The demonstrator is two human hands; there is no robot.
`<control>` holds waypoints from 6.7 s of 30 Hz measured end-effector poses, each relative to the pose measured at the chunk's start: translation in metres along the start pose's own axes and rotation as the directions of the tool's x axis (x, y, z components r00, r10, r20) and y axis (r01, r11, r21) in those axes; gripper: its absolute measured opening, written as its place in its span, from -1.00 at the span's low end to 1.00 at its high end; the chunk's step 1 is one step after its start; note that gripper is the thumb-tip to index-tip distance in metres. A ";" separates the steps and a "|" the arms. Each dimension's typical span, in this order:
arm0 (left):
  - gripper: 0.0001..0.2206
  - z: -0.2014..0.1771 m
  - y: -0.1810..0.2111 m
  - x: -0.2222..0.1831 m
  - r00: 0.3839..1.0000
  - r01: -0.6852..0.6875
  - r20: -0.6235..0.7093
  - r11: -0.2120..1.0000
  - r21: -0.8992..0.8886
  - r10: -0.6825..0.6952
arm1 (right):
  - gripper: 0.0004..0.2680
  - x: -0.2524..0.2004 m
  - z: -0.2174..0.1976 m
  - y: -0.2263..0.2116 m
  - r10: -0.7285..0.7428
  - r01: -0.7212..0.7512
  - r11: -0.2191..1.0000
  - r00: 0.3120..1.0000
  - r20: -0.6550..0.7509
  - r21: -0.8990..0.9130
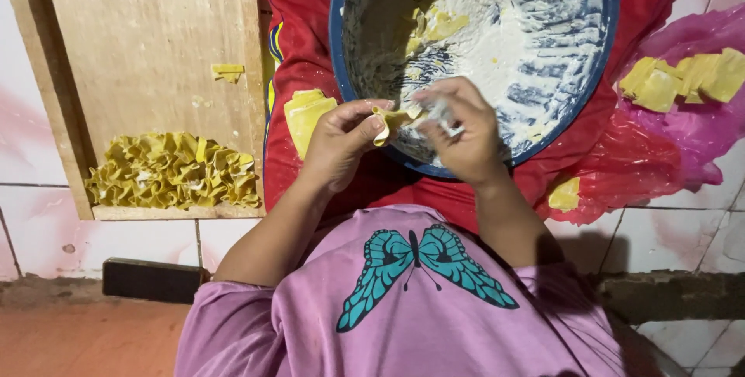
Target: A person is manually preparing dumplings by placing filling onto dough wrappers and folding them into shape.
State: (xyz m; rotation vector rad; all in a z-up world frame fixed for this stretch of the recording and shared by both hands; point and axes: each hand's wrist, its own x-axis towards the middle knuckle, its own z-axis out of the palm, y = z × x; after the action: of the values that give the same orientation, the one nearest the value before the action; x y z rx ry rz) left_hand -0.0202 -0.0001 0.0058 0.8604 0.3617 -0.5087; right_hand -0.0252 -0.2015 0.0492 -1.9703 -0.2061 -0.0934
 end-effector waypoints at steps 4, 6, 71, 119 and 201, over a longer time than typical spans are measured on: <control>-0.75 0.002 0.001 -0.003 1.000 0.026 0.014 0.999 -0.027 -0.026 | -0.84 -0.007 0.000 0.002 0.137 -0.141 0.981 0.990 0.041 0.134; -0.77 -0.005 -0.007 0.001 1.000 0.007 -0.015 0.998 0.056 -0.006 | -0.91 -0.016 0.005 0.013 0.263 -0.258 0.932 0.965 0.016 0.255; -0.89 -0.092 0.037 -0.043 0.623 0.002 0.600 -0.768 0.640 0.501 | -0.85 0.008 -0.006 0.122 0.478 -0.184 0.547 0.869 0.125 -0.816; -0.90 -0.030 0.043 -0.028 0.928 -0.358 0.005 0.887 0.292 0.373 | -0.92 0.000 0.021 0.072 0.530 -0.533 0.671 0.831 0.170 0.515; -0.95 -0.040 0.046 -0.027 0.866 -0.117 -0.498 0.956 -0.269 -0.034 | -0.85 -0.016 0.053 0.015 0.191 -0.196 0.973 0.980 0.052 0.124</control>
State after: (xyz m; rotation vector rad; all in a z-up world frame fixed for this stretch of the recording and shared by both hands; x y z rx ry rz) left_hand -0.0208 0.0641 0.0236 0.6994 0.8723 -0.1728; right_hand -0.0391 -0.1606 0.0119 -1.8541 -0.0434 0.0847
